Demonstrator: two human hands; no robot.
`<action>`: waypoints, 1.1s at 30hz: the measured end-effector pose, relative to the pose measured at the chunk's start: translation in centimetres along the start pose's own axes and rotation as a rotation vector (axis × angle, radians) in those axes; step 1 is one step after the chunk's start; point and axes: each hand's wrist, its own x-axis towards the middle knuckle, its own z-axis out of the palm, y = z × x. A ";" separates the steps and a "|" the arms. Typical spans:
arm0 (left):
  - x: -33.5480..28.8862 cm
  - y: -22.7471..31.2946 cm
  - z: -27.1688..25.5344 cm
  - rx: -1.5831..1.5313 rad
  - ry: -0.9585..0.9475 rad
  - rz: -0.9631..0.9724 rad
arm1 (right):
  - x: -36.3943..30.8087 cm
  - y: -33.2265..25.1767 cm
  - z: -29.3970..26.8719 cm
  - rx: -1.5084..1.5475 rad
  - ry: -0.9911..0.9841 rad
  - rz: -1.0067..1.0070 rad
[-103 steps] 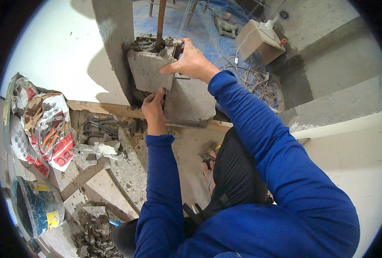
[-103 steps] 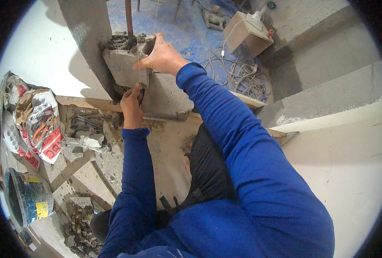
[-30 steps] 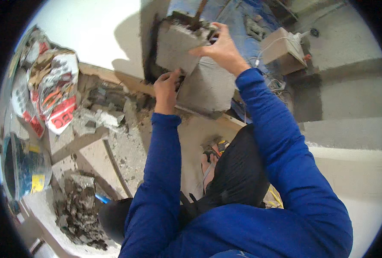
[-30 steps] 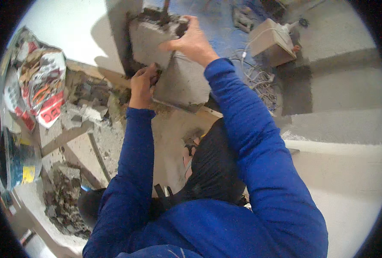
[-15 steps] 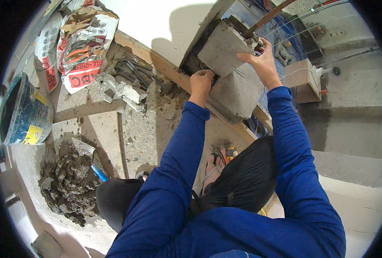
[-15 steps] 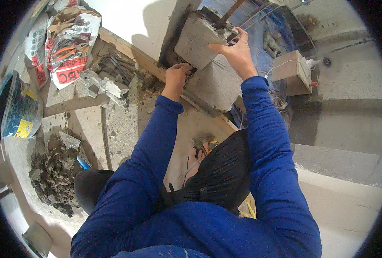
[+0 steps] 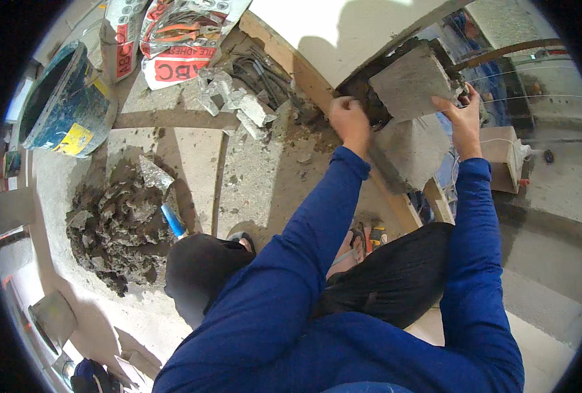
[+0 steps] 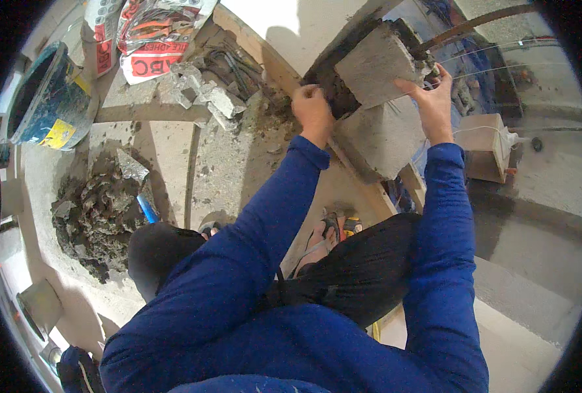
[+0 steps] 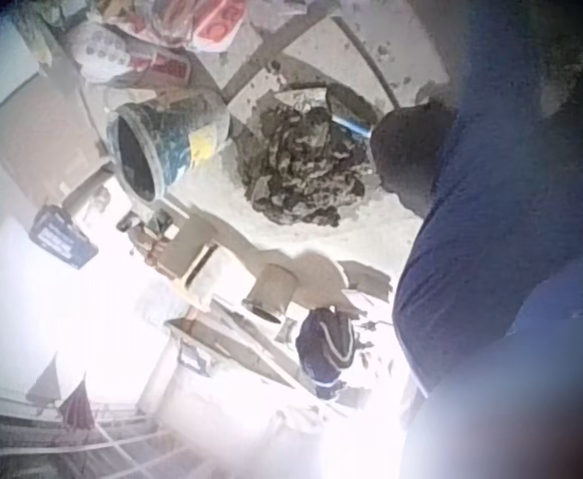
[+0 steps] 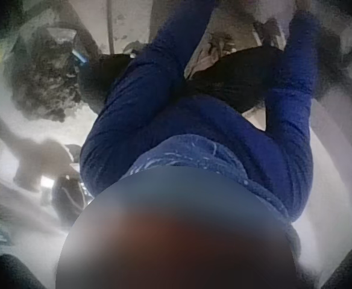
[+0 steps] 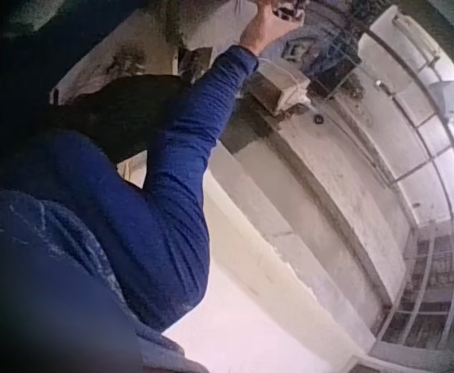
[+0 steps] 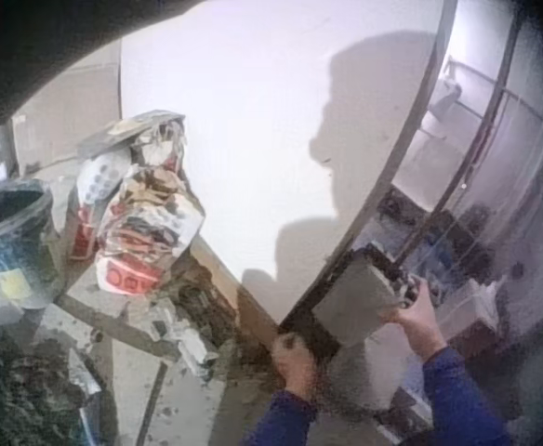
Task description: The person scoops wet mortar from a pile on the floor with a trowel and applies it to a vertical wall section. They repeatedly smooth and press the mortar into the wall surface, then place a concrete block into the wet mortar and adjust its position.
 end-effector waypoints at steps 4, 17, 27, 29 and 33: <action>6.8 -2.5 -8.5 0.553 0.705 0.241 | -0.1 -0.3 -0.2 -0.003 -0.033 -0.023; 13.8 -4.5 -22.7 1.103 0.492 0.412 | 0.1 0.4 -0.3 -0.077 0.006 -0.022; 2.3 -0.9 -3.4 -0.313 -0.240 -0.128 | -0.1 1.0 -0.5 -0.045 0.004 -0.068; 0.7 -1.1 -1.3 -0.594 -0.335 -0.289 | -0.1 0.8 -0.4 -0.042 0.001 -0.051; 0.5 -0.3 0.5 -0.749 -0.409 -0.376 | -0.2 0.5 -0.3 -0.062 0.008 -0.023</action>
